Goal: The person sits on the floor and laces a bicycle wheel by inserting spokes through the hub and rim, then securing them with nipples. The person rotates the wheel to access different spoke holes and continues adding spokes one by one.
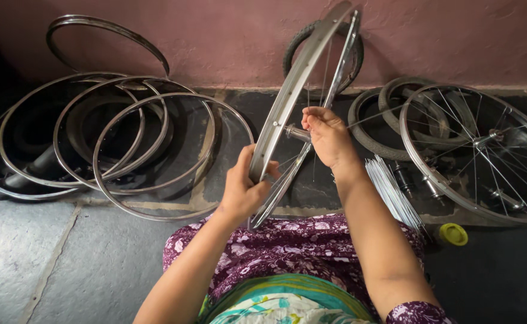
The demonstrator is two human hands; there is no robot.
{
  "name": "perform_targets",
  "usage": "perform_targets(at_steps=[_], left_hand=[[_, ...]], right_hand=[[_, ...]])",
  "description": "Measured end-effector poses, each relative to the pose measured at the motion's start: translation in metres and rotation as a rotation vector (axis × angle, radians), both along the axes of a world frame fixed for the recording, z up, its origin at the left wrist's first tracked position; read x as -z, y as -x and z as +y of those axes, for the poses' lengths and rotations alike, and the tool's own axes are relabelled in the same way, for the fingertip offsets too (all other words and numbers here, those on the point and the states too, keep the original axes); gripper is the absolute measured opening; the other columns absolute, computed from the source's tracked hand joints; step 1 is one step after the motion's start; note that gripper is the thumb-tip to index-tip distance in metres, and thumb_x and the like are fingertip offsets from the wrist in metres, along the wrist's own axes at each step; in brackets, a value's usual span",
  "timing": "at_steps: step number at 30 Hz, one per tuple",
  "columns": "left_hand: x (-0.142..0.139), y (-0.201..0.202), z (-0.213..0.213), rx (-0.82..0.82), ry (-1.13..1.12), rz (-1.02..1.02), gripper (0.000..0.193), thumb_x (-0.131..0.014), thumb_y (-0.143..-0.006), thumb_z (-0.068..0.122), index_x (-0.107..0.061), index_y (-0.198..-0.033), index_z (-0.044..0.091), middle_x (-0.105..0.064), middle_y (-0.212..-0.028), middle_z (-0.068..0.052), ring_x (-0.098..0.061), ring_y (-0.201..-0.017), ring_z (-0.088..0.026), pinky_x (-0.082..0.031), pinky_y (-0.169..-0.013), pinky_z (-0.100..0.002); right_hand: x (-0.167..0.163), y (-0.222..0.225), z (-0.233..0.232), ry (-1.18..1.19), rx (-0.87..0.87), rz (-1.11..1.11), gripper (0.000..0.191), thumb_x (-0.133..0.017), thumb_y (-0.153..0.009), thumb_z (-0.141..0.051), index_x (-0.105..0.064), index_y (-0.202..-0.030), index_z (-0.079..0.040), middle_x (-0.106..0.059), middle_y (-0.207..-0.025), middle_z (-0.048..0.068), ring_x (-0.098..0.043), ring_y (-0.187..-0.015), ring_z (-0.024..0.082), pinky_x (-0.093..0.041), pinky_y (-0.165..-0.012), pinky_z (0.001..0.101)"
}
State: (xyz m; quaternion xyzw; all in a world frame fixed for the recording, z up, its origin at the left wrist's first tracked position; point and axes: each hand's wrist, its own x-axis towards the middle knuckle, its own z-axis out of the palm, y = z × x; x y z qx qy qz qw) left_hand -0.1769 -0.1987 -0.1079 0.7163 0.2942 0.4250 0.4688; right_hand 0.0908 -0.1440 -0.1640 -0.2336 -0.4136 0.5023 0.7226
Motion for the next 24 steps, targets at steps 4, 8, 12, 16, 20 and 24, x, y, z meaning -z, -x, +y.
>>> perform_targets(at_steps=[4,8,12,16,20,24], left_hand=[[0.05,-0.011,-0.008,-0.021,-0.084,-0.146,0.06,-0.056,-0.078,-0.01,-0.05,-0.135,0.006,-0.073,-0.11,-0.007,-0.072,-0.103,-0.016,-0.059,-0.091,-0.029],[0.079,-0.024,-0.023,-0.089,0.019,-0.25,0.064,-0.061,-0.08,-0.009,-0.047,-0.14,0.007,-0.065,-0.123,-0.011,-0.059,-0.089,-0.018,-0.05,-0.074,-0.03],[0.05,-0.031,-0.023,-0.108,-0.113,-0.355,0.081,-0.07,-0.076,-0.005,-0.034,-0.148,0.005,-0.053,-0.133,-0.012,-0.061,-0.117,-0.02,-0.053,-0.096,-0.034],[-0.012,-0.04,0.013,0.002,-0.109,-0.226,0.077,-0.074,-0.076,0.002,-0.042,-0.145,0.002,-0.053,-0.131,-0.01,-0.06,-0.113,-0.016,-0.052,-0.095,-0.032],[-0.04,-0.054,0.022,0.209,0.045,-0.13,0.067,-0.067,-0.073,0.001,-0.05,-0.138,0.002,-0.061,-0.116,-0.006,-0.059,-0.107,-0.014,-0.05,-0.095,-0.029],[-0.034,-0.047,0.015,0.199,-0.028,-0.059,0.05,-0.064,-0.074,-0.003,-0.059,-0.124,0.002,-0.062,-0.106,-0.006,-0.059,-0.099,-0.016,-0.05,-0.09,-0.03]], right_hand=[[0.019,0.004,0.023,0.045,0.087,0.023,0.017,-0.07,-0.094,0.004,-0.074,-0.109,-0.003,-0.071,-0.099,0.004,-0.062,-0.092,0.013,-0.048,-0.091,0.0258],[0.034,0.01,0.029,0.042,0.112,-0.04,0.016,-0.069,-0.093,0.004,-0.074,-0.105,-0.005,-0.071,-0.098,0.003,-0.063,-0.093,0.012,-0.049,-0.089,0.0254],[0.04,0.01,0.02,0.04,0.06,-0.094,0.015,-0.067,-0.094,0.005,-0.074,-0.104,-0.004,-0.072,-0.098,0.004,-0.064,-0.094,0.012,-0.051,-0.091,0.0263],[0.037,0.018,0.008,0.04,0.06,-0.164,0.016,-0.067,-0.095,0.005,-0.075,-0.106,-0.004,-0.073,-0.1,0.004,-0.064,-0.095,0.012,-0.051,-0.093,0.0279],[0.031,0.019,-0.004,0.088,-0.007,-0.133,0.016,-0.064,-0.096,0.001,-0.074,-0.107,-0.005,-0.074,-0.101,0.004,-0.068,-0.094,0.013,-0.056,-0.088,0.0292],[0.042,-0.025,-0.023,0.121,0.059,-0.33,0.022,-0.066,-0.097,0.002,-0.073,-0.117,-0.004,-0.072,-0.104,0.005,-0.065,-0.096,0.012,-0.054,-0.089,0.0256]])
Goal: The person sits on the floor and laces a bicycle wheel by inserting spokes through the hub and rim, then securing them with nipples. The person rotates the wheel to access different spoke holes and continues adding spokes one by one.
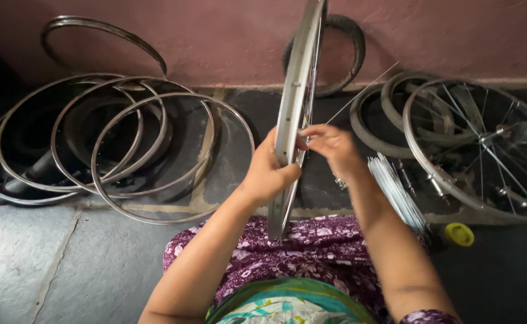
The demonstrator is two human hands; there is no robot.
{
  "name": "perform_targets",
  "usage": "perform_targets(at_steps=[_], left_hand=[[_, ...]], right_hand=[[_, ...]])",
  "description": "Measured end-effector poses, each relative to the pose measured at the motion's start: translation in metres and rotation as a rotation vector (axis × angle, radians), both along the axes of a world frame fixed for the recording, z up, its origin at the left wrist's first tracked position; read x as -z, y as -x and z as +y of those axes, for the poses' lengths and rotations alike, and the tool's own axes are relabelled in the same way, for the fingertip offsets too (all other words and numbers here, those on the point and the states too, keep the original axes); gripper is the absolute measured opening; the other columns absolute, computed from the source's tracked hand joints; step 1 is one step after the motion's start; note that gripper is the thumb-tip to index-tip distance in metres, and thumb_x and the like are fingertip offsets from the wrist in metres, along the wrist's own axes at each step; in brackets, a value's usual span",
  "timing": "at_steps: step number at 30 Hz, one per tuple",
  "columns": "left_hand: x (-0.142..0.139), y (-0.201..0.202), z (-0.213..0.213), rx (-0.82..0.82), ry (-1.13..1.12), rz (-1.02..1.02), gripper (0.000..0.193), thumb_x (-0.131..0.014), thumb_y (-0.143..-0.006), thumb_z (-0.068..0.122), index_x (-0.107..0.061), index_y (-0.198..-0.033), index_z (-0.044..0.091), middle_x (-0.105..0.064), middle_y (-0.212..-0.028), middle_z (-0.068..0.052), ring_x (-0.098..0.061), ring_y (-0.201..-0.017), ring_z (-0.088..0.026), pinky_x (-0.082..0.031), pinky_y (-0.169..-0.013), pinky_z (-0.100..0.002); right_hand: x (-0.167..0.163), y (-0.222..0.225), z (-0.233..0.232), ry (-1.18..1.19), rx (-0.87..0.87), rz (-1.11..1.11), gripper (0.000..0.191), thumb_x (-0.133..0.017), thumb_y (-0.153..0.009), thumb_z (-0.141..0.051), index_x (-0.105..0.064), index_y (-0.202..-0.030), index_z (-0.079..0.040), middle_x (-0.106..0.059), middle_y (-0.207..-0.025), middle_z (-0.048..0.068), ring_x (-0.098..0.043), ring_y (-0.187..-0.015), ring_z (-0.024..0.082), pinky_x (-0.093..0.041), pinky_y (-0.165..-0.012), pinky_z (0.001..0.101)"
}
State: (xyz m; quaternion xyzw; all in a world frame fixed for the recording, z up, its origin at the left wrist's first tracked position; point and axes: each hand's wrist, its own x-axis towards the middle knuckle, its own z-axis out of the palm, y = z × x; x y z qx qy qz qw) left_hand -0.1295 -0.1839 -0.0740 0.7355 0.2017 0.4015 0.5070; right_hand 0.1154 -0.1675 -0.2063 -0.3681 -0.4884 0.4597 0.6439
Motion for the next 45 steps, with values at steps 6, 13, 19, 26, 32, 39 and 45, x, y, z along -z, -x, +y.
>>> perform_targets(at_steps=[6,13,19,26,32,39,45], left_hand=[[0.003,0.017,-0.005,0.168,0.076,-0.149,0.062,-0.059,-0.076,-0.004,-0.048,-0.136,0.007,-0.062,-0.104,-0.005,-0.057,-0.098,-0.014,-0.049,-0.091,-0.029],[-0.008,0.022,-0.022,0.082,0.279,-0.03,0.061,-0.061,-0.074,-0.007,-0.054,-0.134,0.004,-0.057,-0.085,-0.002,-0.057,-0.072,-0.009,-0.048,-0.063,-0.025],[-0.011,0.02,-0.033,0.078,0.336,-0.026,0.059,-0.059,-0.072,-0.005,-0.055,-0.13,0.004,-0.059,-0.09,0.001,-0.056,-0.075,-0.007,-0.047,-0.064,-0.024],[-0.017,0.029,-0.035,0.087,0.302,0.075,0.045,-0.061,-0.072,-0.003,-0.059,-0.117,0.004,-0.058,-0.088,0.001,-0.052,-0.076,-0.006,-0.044,-0.066,-0.022],[-0.018,0.026,-0.033,0.1,0.314,0.081,0.044,-0.06,-0.071,-0.003,-0.059,-0.114,0.005,-0.056,-0.087,0.002,-0.051,-0.076,-0.005,-0.043,-0.065,-0.022],[-0.014,0.024,-0.034,0.073,0.296,0.097,0.042,-0.06,-0.071,-0.002,-0.058,-0.113,0.005,-0.056,-0.087,0.002,-0.051,-0.075,-0.006,-0.044,-0.065,-0.023],[-0.002,0.018,-0.033,0.049,0.264,0.086,0.041,-0.061,-0.071,-0.002,-0.059,-0.111,0.005,-0.055,-0.087,0.001,-0.051,-0.077,-0.007,-0.045,-0.067,-0.024]], right_hand=[[0.071,-0.113,-0.029,0.288,0.604,-0.393,0.021,-0.069,-0.092,-0.005,-0.074,-0.113,-0.003,-0.075,-0.105,0.008,-0.07,-0.096,0.014,-0.055,-0.084,0.0261],[0.156,-0.112,-0.06,0.922,0.351,-1.329,0.018,-0.075,-0.081,-0.018,-0.087,-0.095,-0.018,-0.078,-0.105,0.011,-0.074,-0.102,0.034,-0.059,-0.093,0.042],[0.164,-0.088,-0.041,1.018,0.266,-1.507,0.03,-0.079,-0.086,-0.024,-0.073,-0.113,-0.013,-0.07,-0.124,0.013,-0.067,-0.116,0.037,-0.057,-0.095,0.0489],[0.168,-0.087,-0.033,0.989,0.291,-1.51,0.026,-0.077,-0.086,-0.019,-0.074,-0.111,-0.012,-0.072,-0.121,0.015,-0.068,-0.115,0.037,-0.057,-0.095,0.0482],[0.166,-0.09,-0.033,1.061,0.316,-1.469,0.024,-0.074,-0.087,-0.015,-0.075,-0.11,-0.011,-0.073,-0.119,0.017,-0.069,-0.115,0.038,-0.057,-0.095,0.0479],[0.151,-0.087,-0.037,1.126,0.386,-1.378,0.022,-0.072,-0.089,-0.013,-0.075,-0.111,-0.009,-0.072,-0.12,0.019,-0.068,-0.116,0.039,-0.055,-0.096,0.0492],[0.141,-0.085,-0.037,1.103,0.427,-1.344,0.024,-0.077,-0.087,-0.02,-0.076,-0.109,-0.01,-0.074,-0.116,0.02,-0.069,-0.114,0.039,-0.057,-0.095,0.0468]])
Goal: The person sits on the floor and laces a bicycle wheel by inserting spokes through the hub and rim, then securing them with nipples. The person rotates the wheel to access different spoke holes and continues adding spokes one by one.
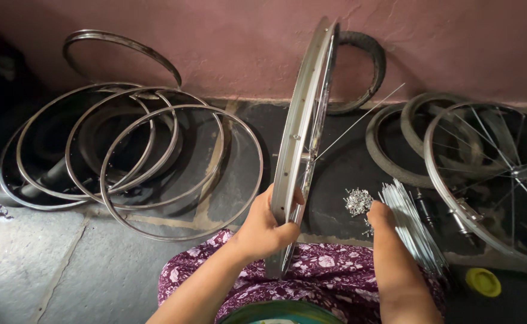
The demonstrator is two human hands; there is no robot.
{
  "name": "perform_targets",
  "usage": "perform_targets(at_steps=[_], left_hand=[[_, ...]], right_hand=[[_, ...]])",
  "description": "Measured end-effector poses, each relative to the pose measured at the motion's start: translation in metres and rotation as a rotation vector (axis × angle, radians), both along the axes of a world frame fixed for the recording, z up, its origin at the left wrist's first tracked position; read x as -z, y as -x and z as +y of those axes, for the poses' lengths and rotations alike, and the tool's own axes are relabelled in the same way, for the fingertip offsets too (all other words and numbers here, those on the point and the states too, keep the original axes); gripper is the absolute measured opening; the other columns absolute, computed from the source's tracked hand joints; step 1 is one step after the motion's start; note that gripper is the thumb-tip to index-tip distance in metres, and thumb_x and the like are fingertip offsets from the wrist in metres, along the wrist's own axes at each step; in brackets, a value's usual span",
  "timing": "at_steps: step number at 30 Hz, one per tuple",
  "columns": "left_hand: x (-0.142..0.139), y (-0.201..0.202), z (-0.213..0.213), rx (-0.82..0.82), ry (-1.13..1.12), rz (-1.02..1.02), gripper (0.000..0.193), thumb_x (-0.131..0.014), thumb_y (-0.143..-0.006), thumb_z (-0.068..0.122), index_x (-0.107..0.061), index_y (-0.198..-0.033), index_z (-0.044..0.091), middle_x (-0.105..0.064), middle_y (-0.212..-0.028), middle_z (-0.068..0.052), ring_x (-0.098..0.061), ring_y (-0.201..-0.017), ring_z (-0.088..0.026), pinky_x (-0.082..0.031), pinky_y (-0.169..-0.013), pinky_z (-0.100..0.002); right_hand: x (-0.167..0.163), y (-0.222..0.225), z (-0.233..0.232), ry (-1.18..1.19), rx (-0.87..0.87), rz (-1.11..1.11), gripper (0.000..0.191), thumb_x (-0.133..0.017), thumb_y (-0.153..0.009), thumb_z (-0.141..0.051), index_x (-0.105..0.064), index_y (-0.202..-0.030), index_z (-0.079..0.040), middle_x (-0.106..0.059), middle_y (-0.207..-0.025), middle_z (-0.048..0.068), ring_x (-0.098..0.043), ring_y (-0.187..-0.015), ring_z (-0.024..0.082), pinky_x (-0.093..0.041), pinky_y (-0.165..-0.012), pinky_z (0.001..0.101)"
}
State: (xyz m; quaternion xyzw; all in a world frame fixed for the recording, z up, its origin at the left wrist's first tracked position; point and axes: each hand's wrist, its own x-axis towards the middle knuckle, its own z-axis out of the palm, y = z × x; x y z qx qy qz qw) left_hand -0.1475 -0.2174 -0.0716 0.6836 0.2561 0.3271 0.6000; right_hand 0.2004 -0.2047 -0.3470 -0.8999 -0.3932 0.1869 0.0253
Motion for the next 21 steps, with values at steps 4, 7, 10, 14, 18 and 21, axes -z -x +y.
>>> perform_targets(at_steps=[4,7,10,14,18,21], left_hand=[[0.006,-0.01,0.004,-0.051,-0.065,-0.021,0.041,-0.063,-0.07,0.0,-0.058,-0.11,0.006,-0.055,-0.087,0.002,-0.052,-0.078,-0.008,-0.046,-0.069,-0.024],[0.005,-0.016,0.005,-0.085,-0.101,0.014,0.038,-0.064,-0.07,0.002,-0.057,-0.107,0.006,-0.051,-0.083,0.001,-0.049,-0.075,-0.009,-0.044,-0.065,-0.026],[0.003,-0.027,0.001,-0.13,-0.123,0.024,0.033,-0.066,-0.07,0.004,-0.056,-0.102,0.006,-0.05,-0.079,0.001,-0.048,-0.072,-0.01,-0.043,-0.063,-0.027],[-0.001,-0.048,-0.007,-0.245,-0.194,0.059,0.03,-0.067,-0.07,0.006,-0.057,-0.098,0.005,-0.054,-0.074,-0.001,-0.051,-0.068,-0.011,-0.047,-0.062,-0.028],[0.006,-0.074,-0.028,-0.238,-0.184,-0.117,0.029,-0.064,-0.075,0.007,-0.062,-0.103,0.003,-0.06,-0.08,-0.002,-0.055,-0.074,-0.01,-0.051,-0.067,-0.029],[0.018,-0.08,-0.03,-0.083,-0.201,-0.156,0.022,-0.07,-0.083,0.014,-0.063,-0.1,0.002,-0.061,-0.08,-0.001,-0.055,-0.076,-0.009,-0.052,-0.069,-0.029]], right_hand=[[-0.004,-0.006,-0.006,-0.217,0.061,0.001,0.016,-0.072,-0.092,-0.02,-0.078,-0.103,-0.01,-0.076,-0.109,0.019,-0.071,-0.106,0.039,-0.057,-0.092,0.0454],[-0.014,0.002,-0.007,-0.436,0.116,0.007,0.015,-0.067,-0.097,-0.019,-0.079,-0.098,-0.011,-0.078,-0.103,0.019,-0.072,-0.1,0.038,-0.057,-0.089,0.0446],[-0.035,0.029,-0.016,-1.005,0.049,0.588,0.02,-0.065,-0.09,-0.02,-0.068,-0.101,-0.003,-0.071,-0.087,0.011,-0.068,-0.078,0.019,-0.054,-0.075,0.0324],[-0.078,0.102,-0.087,-1.111,-0.128,1.213,0.028,-0.054,-0.105,-0.037,-0.053,-0.106,-0.009,-0.064,-0.103,0.007,-0.06,-0.095,0.017,-0.048,-0.092,0.0327],[-0.118,0.16,-0.156,-1.131,-0.535,1.186,0.025,-0.054,-0.103,-0.033,-0.054,-0.11,-0.009,-0.054,-0.126,0.007,-0.052,-0.103,0.017,-0.046,-0.096,0.0334],[-0.13,0.167,-0.167,-1.195,-0.702,0.919,0.02,-0.058,-0.106,-0.026,-0.059,-0.109,-0.007,-0.056,-0.112,0.006,-0.056,-0.107,0.02,-0.047,-0.097,0.0333]])
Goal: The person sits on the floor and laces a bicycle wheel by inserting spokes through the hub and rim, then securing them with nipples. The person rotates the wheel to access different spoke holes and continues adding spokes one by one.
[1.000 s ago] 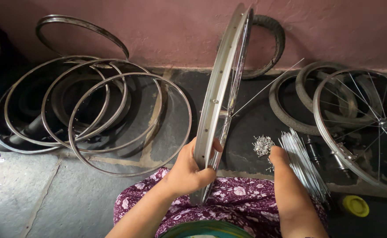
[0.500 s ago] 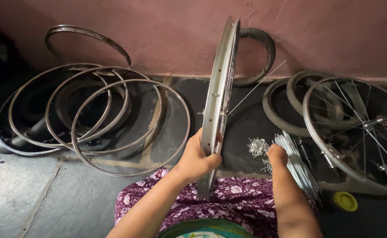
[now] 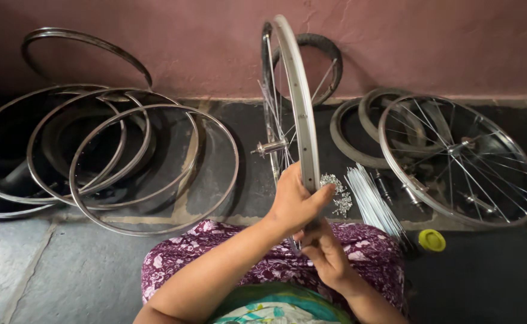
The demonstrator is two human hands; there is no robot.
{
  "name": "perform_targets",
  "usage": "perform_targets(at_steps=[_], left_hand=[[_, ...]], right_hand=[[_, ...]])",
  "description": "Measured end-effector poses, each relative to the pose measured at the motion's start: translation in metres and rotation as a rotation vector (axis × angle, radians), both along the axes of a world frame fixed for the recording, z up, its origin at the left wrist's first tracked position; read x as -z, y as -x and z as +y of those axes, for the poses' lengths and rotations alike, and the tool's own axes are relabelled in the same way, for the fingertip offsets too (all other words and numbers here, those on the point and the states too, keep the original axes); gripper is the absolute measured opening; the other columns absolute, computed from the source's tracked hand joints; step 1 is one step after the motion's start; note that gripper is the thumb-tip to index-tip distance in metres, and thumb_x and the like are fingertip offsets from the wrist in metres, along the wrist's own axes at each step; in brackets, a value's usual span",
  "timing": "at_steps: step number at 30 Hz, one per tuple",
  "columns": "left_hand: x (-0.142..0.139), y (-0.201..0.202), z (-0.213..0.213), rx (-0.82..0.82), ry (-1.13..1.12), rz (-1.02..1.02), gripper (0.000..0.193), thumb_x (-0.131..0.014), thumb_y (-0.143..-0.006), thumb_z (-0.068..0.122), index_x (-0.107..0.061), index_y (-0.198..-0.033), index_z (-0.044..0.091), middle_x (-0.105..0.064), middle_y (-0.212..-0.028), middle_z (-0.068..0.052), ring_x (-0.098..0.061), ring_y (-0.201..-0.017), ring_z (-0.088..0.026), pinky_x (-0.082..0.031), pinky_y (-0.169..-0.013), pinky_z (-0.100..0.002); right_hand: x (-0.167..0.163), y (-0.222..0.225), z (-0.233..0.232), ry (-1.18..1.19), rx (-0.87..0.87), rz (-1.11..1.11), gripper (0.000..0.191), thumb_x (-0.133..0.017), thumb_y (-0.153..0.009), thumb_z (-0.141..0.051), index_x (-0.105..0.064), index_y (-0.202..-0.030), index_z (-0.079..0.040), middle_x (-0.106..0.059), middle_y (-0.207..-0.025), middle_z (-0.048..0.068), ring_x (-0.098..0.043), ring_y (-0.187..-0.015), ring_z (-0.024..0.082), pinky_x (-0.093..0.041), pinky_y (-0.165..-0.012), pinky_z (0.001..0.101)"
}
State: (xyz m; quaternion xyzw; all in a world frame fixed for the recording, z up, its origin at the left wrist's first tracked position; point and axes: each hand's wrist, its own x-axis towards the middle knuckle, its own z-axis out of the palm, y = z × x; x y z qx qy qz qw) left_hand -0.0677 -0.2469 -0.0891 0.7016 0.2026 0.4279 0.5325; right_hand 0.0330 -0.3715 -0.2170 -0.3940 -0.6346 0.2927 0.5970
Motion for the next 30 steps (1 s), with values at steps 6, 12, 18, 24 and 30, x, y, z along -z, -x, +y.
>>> perform_targets(at_steps=[6,12,18,24,30], left_hand=[[0.034,0.024,0.062,0.67,0.269,-0.117,0.041,-0.056,-0.095,0.025,-0.068,-0.129,0.005,-0.067,-0.101,0.003,-0.055,-0.089,-0.005,-0.047,-0.081,-0.022],[0.078,-0.005,0.073,0.674,0.245,-0.066,0.017,-0.065,-0.103,0.01,-0.073,-0.113,0.0,-0.072,-0.103,-0.003,-0.068,-0.096,-0.011,-0.058,-0.085,-0.03],[0.083,-0.021,0.098,0.583,-0.386,-0.267,0.019,-0.077,-0.098,0.024,-0.076,-0.095,0.005,-0.072,-0.085,0.002,-0.067,-0.075,-0.006,-0.051,-0.072,-0.022],[0.089,-0.008,0.079,0.74,0.285,-0.161,0.022,-0.075,-0.095,0.025,-0.077,-0.096,0.002,-0.068,-0.101,-0.003,-0.063,-0.094,-0.013,-0.053,-0.087,-0.03],[0.084,0.008,0.061,0.708,0.223,-0.238,0.017,-0.077,-0.097,0.017,-0.076,-0.097,0.0,-0.068,-0.103,-0.004,-0.063,-0.099,-0.014,-0.053,-0.09,-0.032]], right_hand=[[0.011,-0.007,-0.01,-0.003,0.068,0.131,0.013,-0.062,-0.105,-0.018,-0.057,-0.103,-0.006,-0.056,-0.113,0.006,-0.06,-0.096,0.014,-0.052,-0.091,0.0307],[0.011,-0.009,-0.012,0.015,0.004,0.207,0.012,-0.064,-0.102,-0.017,-0.058,-0.102,-0.007,-0.055,-0.116,0.007,-0.06,-0.092,0.014,-0.053,-0.086,0.0318],[0.005,-0.006,-0.011,0.017,-0.055,0.203,0.011,-0.064,-0.103,-0.016,-0.06,-0.103,-0.005,-0.054,-0.117,0.008,-0.059,-0.095,0.015,-0.054,-0.088,0.033],[0.01,-0.002,-0.012,-0.031,0.014,0.206,0.01,-0.064,-0.102,-0.014,-0.059,-0.101,-0.005,-0.055,-0.12,0.009,-0.06,-0.092,0.014,-0.053,-0.085,0.0308],[0.017,0.004,-0.021,-0.106,0.072,0.224,0.011,-0.064,-0.102,-0.015,-0.06,-0.103,-0.005,-0.052,-0.118,0.009,-0.062,-0.093,0.014,-0.056,-0.082,0.0306]])
